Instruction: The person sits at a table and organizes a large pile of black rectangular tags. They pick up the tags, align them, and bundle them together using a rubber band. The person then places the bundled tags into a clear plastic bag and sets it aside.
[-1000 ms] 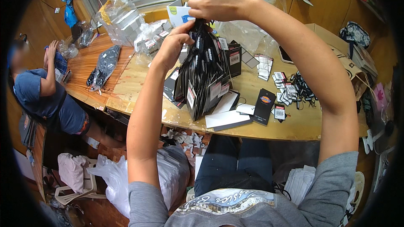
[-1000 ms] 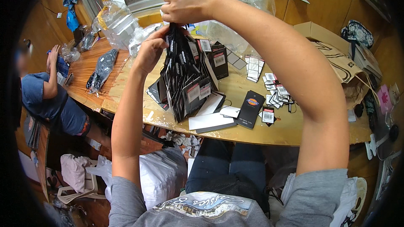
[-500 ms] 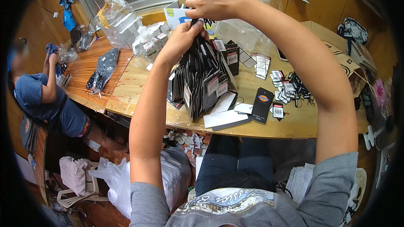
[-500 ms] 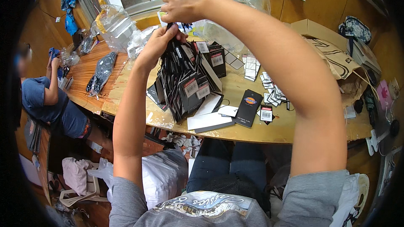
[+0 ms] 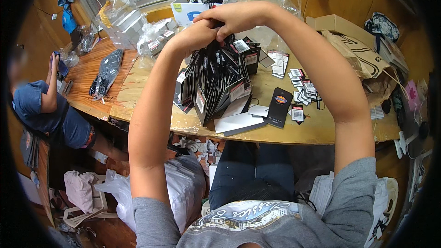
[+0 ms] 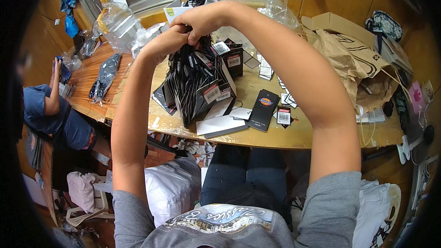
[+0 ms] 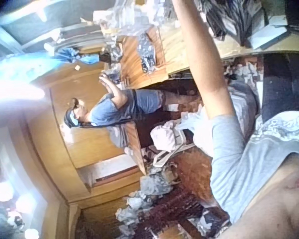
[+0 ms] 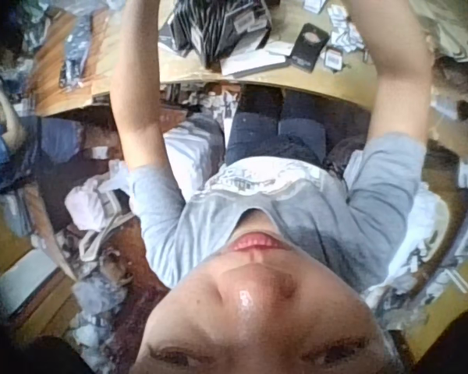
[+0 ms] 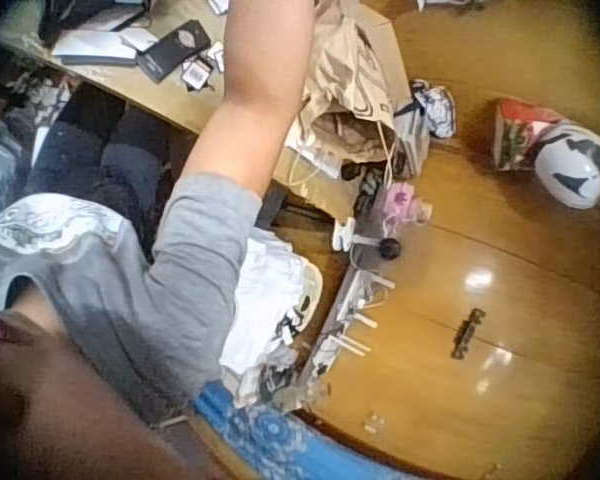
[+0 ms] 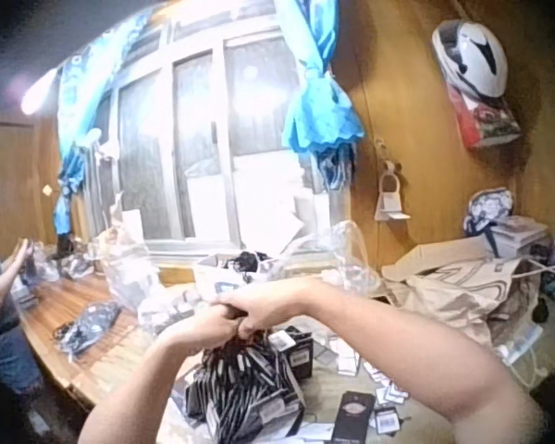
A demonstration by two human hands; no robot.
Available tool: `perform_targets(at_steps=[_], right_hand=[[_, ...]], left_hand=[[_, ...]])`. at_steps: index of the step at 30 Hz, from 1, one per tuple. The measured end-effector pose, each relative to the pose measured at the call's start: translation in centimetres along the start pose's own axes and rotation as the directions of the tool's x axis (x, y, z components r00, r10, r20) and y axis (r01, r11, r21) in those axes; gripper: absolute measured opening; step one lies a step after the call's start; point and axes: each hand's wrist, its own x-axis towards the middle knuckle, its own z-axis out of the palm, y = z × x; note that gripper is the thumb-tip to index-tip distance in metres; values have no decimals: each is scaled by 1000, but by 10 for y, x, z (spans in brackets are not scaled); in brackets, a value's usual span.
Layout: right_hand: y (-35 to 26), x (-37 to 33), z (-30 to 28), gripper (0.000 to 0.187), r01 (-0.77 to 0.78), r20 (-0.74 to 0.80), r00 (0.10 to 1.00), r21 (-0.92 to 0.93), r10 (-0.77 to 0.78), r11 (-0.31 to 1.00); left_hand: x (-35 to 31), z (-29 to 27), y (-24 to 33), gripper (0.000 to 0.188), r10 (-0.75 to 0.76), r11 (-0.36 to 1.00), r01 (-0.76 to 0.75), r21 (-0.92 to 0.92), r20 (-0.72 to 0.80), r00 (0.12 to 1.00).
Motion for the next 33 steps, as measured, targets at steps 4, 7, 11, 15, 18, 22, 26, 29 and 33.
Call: perform_targets(at_steps=[4,7,11,15,18,22,26,29,33], right_hand=[[-1,-11,1,37,-150,-8,989,-146,151,978],[7,-27,-5,22,-329,-28,944,-71,328,942],[33,-46,-13,15,-298,-128,951,-116,283,948],[19,-40,-4,15,-77,-354,930,62,94,995],[9,-38,3,15,-158,-315,936,26,158,987],[11,-37,14,14,-208,-562,813,-38,151,977],[6,-43,17,15,-282,-485,845,-42,227,959],[2,-43,25,13,-315,-463,865,-204,192,927],[9,-58,10,17,-397,-483,849,-314,215,862]], left_hand=[[-10,-4,15,19,-69,997,70,-23,73,995],[-13,-5,12,25,-80,997,78,22,103,991],[-11,0,17,29,2,1000,-3,5,151,988],[-13,-2,18,26,-15,996,1,92,150,989],[-15,0,23,23,-63,998,59,27,132,989],[-16,-1,21,21,-52,998,47,42,117,992],[-15,-1,21,21,-68,997,63,52,111,992],[-11,0,12,24,-48,999,47,15,96,994],[-10,-3,3,25,4,1000,-3,-13,63,998]])
